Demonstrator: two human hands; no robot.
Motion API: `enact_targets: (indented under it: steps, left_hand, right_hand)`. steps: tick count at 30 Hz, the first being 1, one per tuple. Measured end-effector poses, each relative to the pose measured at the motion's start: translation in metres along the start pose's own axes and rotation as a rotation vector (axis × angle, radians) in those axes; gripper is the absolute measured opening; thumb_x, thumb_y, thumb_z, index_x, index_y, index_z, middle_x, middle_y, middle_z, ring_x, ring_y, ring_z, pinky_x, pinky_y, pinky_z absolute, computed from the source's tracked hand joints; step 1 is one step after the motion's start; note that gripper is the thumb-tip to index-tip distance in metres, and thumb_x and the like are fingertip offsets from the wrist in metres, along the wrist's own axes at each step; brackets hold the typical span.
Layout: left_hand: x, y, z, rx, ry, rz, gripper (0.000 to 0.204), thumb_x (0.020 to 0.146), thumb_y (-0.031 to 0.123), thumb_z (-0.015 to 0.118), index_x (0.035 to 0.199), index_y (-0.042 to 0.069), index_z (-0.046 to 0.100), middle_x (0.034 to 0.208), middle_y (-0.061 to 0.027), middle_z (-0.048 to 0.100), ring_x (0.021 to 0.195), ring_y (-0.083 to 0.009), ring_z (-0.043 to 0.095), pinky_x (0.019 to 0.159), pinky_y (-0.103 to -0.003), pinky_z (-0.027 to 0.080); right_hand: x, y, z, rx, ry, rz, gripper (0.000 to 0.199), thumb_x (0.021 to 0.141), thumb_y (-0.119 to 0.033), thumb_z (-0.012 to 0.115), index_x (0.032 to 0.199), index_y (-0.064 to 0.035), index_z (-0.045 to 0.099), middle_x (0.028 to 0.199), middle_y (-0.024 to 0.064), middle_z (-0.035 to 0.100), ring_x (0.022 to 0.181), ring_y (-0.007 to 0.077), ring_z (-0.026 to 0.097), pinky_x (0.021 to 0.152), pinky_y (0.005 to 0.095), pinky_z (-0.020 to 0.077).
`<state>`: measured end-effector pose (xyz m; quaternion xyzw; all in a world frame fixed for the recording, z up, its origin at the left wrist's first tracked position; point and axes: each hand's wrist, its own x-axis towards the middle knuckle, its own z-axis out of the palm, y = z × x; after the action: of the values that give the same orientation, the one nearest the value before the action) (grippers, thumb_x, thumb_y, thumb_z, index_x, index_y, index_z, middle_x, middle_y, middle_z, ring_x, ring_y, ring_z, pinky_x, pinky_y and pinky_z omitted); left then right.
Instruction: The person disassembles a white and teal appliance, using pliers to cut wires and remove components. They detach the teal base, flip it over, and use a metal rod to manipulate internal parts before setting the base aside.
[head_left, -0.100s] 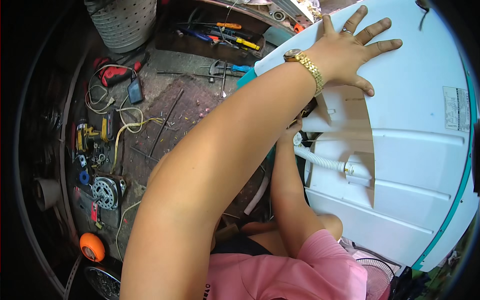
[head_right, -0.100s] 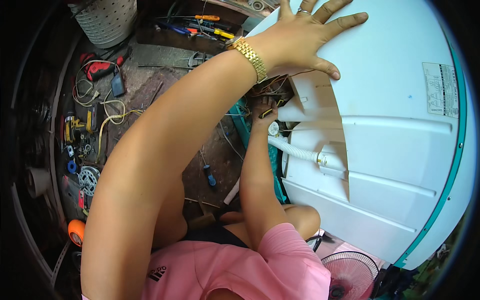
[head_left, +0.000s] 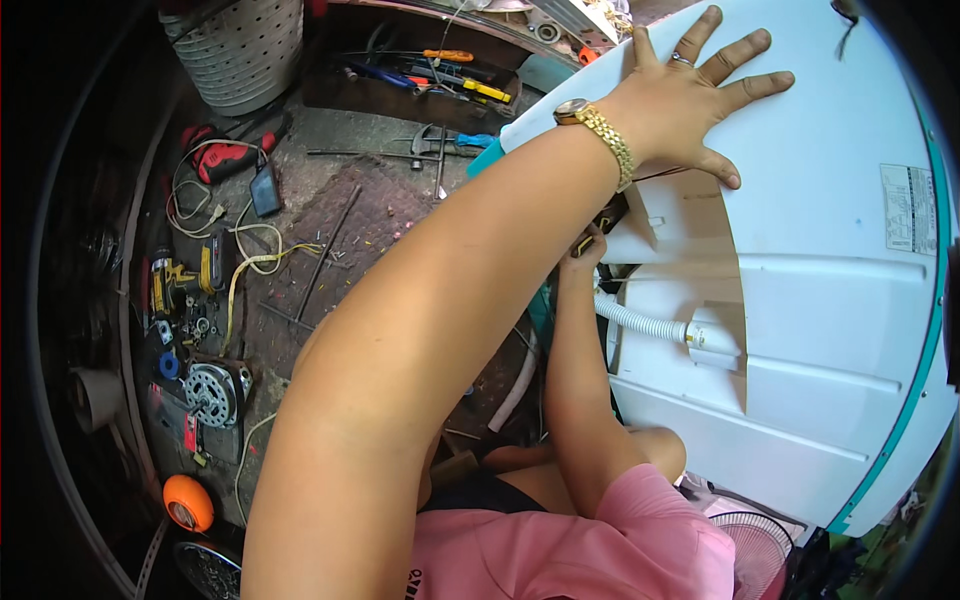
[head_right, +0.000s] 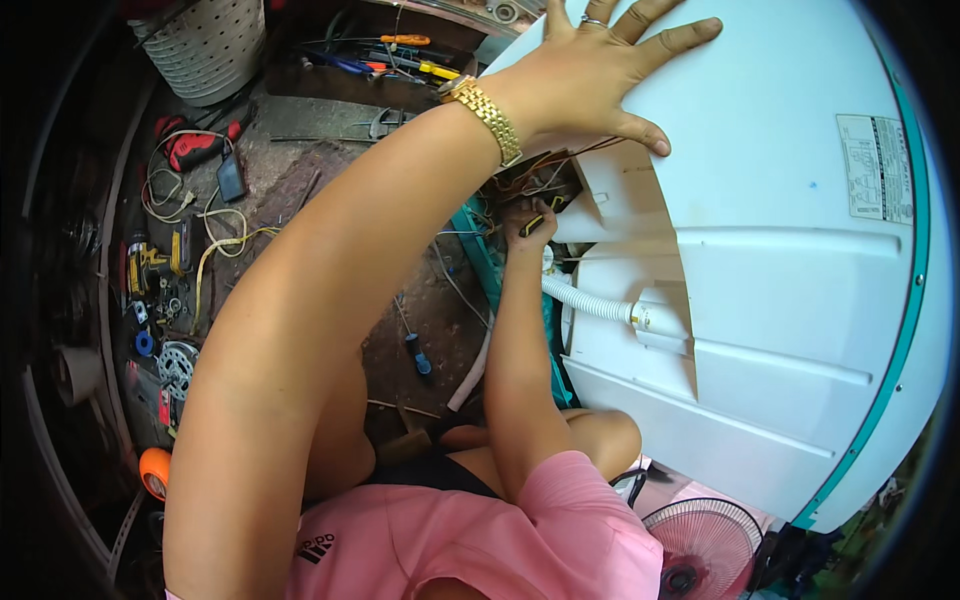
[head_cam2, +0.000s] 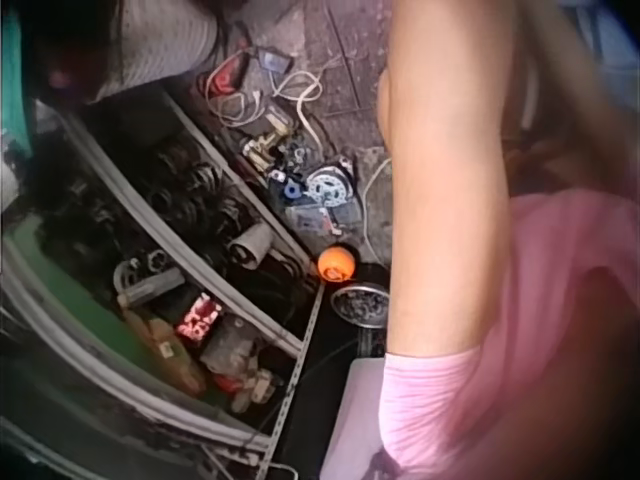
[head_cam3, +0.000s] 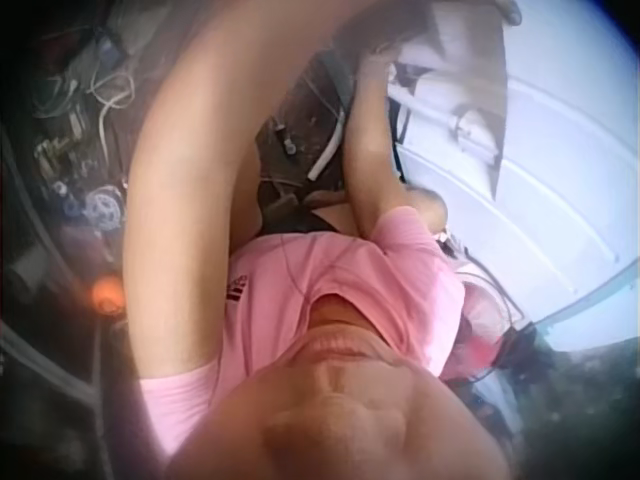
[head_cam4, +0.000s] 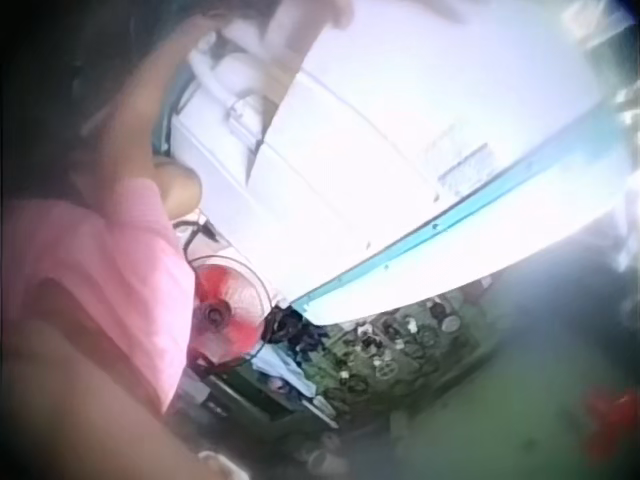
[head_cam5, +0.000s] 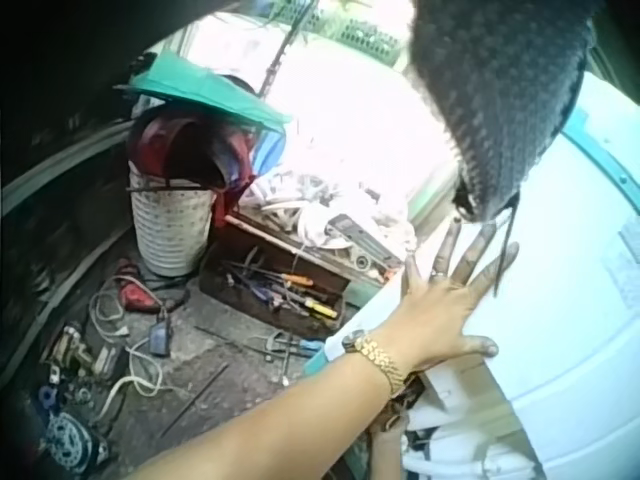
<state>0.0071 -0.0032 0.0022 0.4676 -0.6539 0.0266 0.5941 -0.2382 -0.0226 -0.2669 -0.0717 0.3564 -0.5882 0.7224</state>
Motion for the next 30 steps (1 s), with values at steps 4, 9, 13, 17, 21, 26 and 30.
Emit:
enact_targets:
  steps: [4,9,13,17,21,26,30]
  left_hand:
    - [-0.001,0.012,-0.010,0.023,-0.110,0.023,0.107,0.065,0.058,0.076,0.150,0.037,0.016,0.159,-0.0019,0.006,0.145,-0.0370,0.001,0.101,-0.074,0.014]
    - [0.011,0.019,-0.027,0.010,-0.353,-0.003,0.117,0.069,0.053,0.076,0.153,0.032,-0.003,0.159,-0.0037,-0.017,0.144,-0.0379,-0.016,0.105,-0.076,0.001]
    - [0.010,0.022,-0.026,0.011,-0.334,0.000,0.116,0.069,0.052,0.076,0.153,0.032,-0.002,0.160,-0.0040,-0.017,0.144,-0.0381,-0.016,0.105,-0.076,0.002]
    - [0.013,0.003,-0.033,0.070,-0.362,-0.043,0.116,0.068,0.049,0.078,0.154,0.030,0.003,0.160,-0.0065,-0.013,0.145,-0.0406,-0.012,0.105,-0.075,0.006]
    - [0.015,0.009,-0.019,0.086,-0.326,0.078,0.115,0.068,0.050,0.078,0.154,0.027,0.006,0.160,-0.0091,-0.012,0.144,-0.0435,-0.011,0.105,-0.074,0.008]
    - [0.016,0.002,-0.027,0.140,-0.337,0.095,0.116,0.068,0.053,0.077,0.154,0.025,0.005,0.160,-0.0119,-0.012,0.143,-0.0466,-0.012,0.106,-0.073,0.011]
    - [0.016,0.004,-0.021,0.123,-0.316,0.083,0.118,0.067,0.053,0.077,0.154,0.022,0.005,0.160,-0.0124,-0.012,0.143,-0.0465,-0.012,0.106,-0.072,0.012]
  right_hand:
    - [-0.002,-0.018,-0.008,-0.207,0.183,0.179,0.005,0.069,-0.010,0.051,0.073,-0.0075,0.050,0.067,0.0067,0.052,0.064,0.0263,0.052,0.066,0.0397,0.0505]
    - [-0.005,-0.003,0.005,-0.361,0.320,0.005,0.010,0.067,-0.009,0.052,0.076,-0.0045,0.050,0.068,0.0076,0.053,0.071,0.0258,0.056,0.071,0.0370,0.0531]
    - [-0.036,-0.020,0.010,-0.414,0.277,0.053,0.017,0.067,-0.013,0.054,0.082,-0.0042,0.051,0.078,0.0122,0.053,0.079,0.0313,0.054,0.081,0.0458,0.0489]
    - [-0.087,0.000,0.085,-0.102,0.119,0.089,0.023,0.063,-0.021,0.057,0.079,-0.0062,0.052,0.075,0.0114,0.050,0.073,0.0298,0.045,0.076,0.0410,0.0402]
    - [-0.071,-0.042,0.007,-0.219,0.054,0.195,0.015,0.066,-0.017,0.056,0.077,-0.0080,0.051,0.075,0.0085,0.052,0.076,0.0286,0.051,0.081,0.0435,0.0425]
    - [-0.091,-0.017,0.013,-0.612,0.309,0.150,0.007,0.069,-0.009,0.053,0.076,-0.0089,0.049,0.069,0.0093,0.051,0.055,0.0219,0.049,0.053,0.0416,0.0461]
    - [-0.152,0.057,0.005,-0.543,0.205,0.367,0.013,0.074,-0.004,0.057,0.085,-0.0029,0.051,0.074,0.0114,0.056,0.055,0.0261,0.057,0.053,0.0391,0.0524]
